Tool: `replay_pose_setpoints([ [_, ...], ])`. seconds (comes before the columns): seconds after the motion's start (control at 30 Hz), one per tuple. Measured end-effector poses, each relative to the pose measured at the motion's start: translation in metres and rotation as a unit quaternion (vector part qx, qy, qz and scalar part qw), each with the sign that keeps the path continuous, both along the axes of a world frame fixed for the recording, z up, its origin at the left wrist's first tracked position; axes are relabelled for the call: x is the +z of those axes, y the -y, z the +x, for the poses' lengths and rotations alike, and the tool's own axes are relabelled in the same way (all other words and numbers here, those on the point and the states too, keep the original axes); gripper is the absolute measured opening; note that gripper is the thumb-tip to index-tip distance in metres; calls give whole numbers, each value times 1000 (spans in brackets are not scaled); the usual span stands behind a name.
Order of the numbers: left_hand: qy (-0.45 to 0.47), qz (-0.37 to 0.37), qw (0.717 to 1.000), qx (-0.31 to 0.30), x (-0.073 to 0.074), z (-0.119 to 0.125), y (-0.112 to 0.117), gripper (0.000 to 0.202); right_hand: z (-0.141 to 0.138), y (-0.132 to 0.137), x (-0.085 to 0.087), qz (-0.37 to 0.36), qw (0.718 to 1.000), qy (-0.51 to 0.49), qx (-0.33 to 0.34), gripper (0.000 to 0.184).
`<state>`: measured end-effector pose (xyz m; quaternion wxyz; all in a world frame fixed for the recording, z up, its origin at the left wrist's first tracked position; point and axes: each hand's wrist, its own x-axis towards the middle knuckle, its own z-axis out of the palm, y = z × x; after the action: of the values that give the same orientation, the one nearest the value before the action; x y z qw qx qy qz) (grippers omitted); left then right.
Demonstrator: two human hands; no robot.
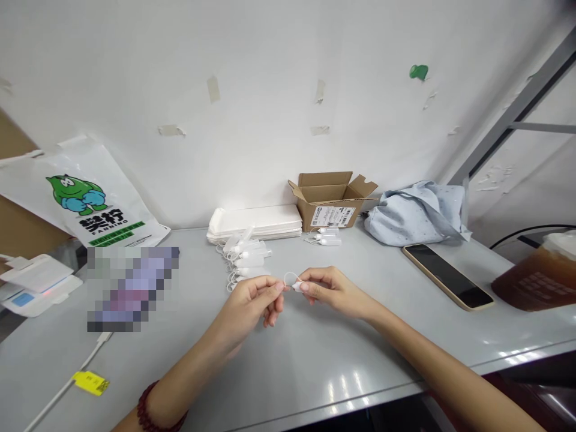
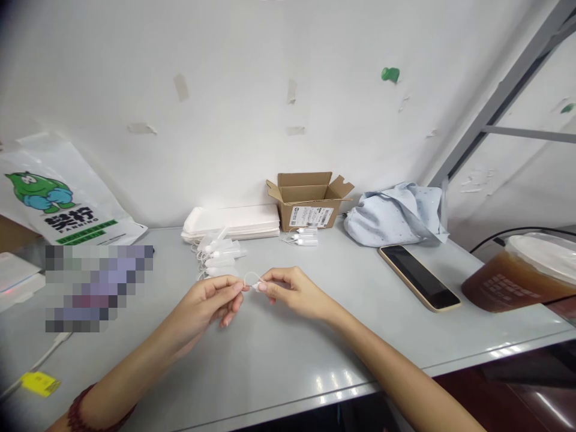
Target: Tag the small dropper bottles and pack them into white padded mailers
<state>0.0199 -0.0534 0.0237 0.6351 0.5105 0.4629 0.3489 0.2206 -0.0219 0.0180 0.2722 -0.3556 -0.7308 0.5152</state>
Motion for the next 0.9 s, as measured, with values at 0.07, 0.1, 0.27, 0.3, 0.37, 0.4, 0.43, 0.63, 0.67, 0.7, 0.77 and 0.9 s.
replay_pose_setpoints([
  [0.07,5,-1,1000,-2,0,0,0,26,0,0,0,2,1000,1,2,35],
  [0.1,7,-3,1000,-1,0,0,0,26,0,0,0,4,1000,0,4,35],
  [0.27,12,-7,1000,-2,0,0,-1,26,0,1,2,12,1000,7,4,35],
  [0.3,12,-5,1000,-3,0,0,-1,27,0,1,2,14,1000,10,3,35],
  [0.37,9,-3,1000,-3,-1,-1,-1,27,-1,1,2,18,1000,16,3,35],
  [0.4,7,-3,1000,-3,-1,-1,-1,27,-1,1,2,21,1000,19,2,35],
  [0.43,5,-1,1000,-2,-1,0,-1,27,-1,1,2,24,999,22,2,35],
  [0.63,-76,67,995,8,-2,2,1,28,0,1,1,35,998,47,-10,36],
  [0.67,-99,88,991,15,-2,2,2,28,0,1,1,35,998,52,-12,36],
  [0.7,-118,107,987,21,-2,3,3,26,0,1,0,35,998,56,-13,36],
  [0.77,-140,129,981,31,-3,5,6,24,0,1,-1,37,997,59,-15,36],
  [0.9,-143,122,982,3,-7,14,13,23,-4,4,-2,32,999,36,-6,34],
])
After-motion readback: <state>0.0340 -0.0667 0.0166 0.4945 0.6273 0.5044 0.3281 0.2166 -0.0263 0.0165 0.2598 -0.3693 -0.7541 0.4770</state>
